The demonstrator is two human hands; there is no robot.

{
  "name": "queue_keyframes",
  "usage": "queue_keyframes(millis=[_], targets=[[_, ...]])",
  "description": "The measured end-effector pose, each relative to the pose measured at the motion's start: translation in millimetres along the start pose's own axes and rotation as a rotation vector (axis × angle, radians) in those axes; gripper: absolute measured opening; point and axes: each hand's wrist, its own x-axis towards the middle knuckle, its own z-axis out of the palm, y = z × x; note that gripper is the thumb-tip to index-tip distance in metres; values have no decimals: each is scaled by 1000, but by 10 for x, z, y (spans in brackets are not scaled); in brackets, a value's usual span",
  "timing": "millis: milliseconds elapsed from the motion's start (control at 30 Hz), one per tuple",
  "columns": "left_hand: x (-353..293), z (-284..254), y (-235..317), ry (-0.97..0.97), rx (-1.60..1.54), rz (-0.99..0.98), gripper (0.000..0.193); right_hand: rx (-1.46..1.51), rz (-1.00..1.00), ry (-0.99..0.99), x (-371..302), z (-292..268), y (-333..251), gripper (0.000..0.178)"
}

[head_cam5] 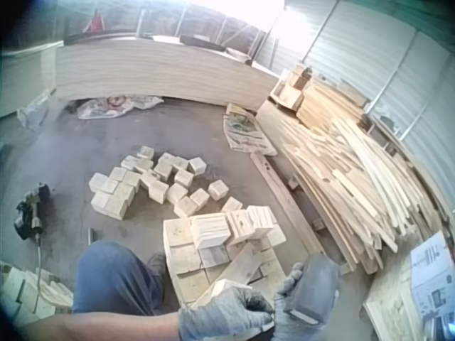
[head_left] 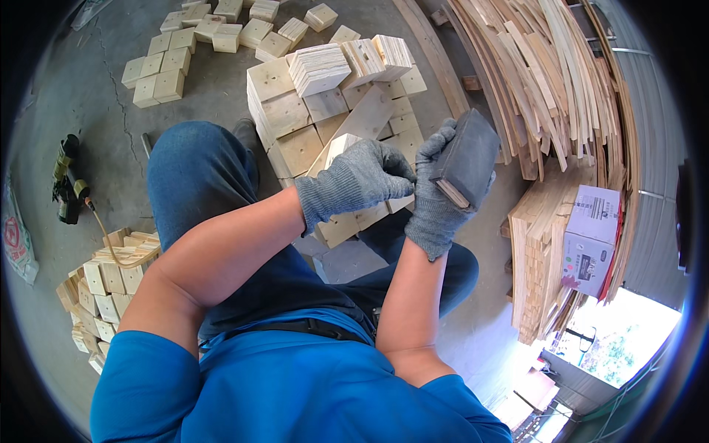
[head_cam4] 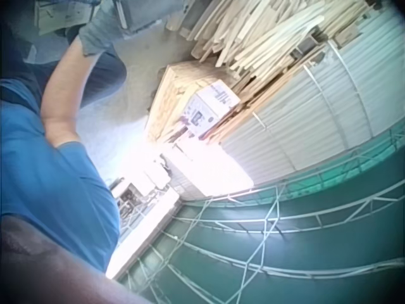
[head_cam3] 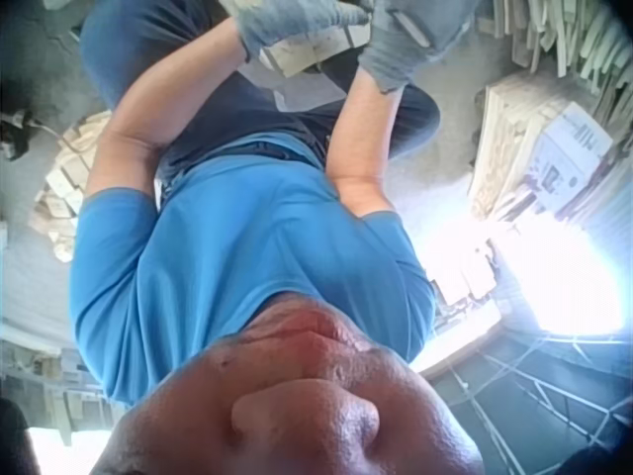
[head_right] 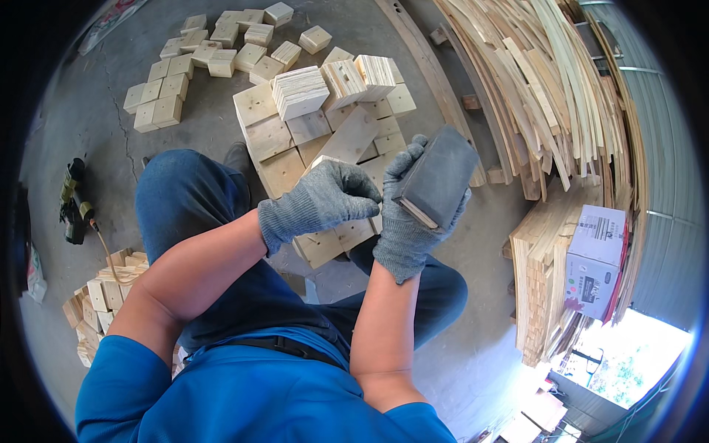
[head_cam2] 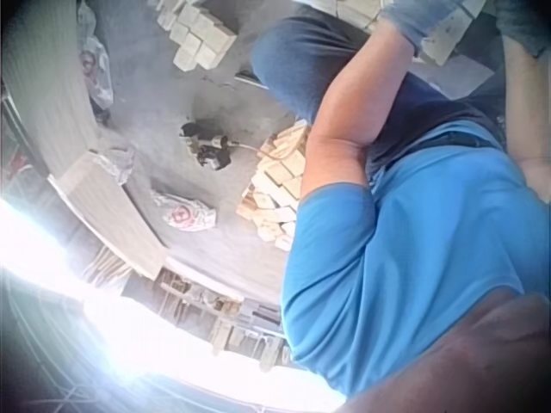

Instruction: The person sits on the floor and sands small wooden blocks using a sanding block. They pick up blocks from a pile, sand each one, and place them back down. The person wears gloves and uses a handheld sanding block to smooth the surfaces of the wood pieces.

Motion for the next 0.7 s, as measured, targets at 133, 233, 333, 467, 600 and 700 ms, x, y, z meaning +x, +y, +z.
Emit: queue_keyframes(millis=[133, 233, 333, 467, 600, 700], targets=[[-7, -15, 40, 6, 47, -16, 24, -28, -8, 5, 18, -9, 28, 91], [-17, -17, 35, 13, 56, 5, 25, -12, -1, 32, 20, 2, 56, 90], [-6, -7, -10, 29, 86, 34, 26, 12, 18, 26, 13, -7, 73, 90], [-19, -4, -36, 43, 115, 58, 26, 28, 4, 59, 12, -42, 93, 91], [-25, 28, -80, 63, 113, 78, 25, 74, 36, 38, -3, -54, 97, 93], [-39, 81, -82, 84, 178, 120, 26, 85, 39, 32, -14, -85, 79, 93]])
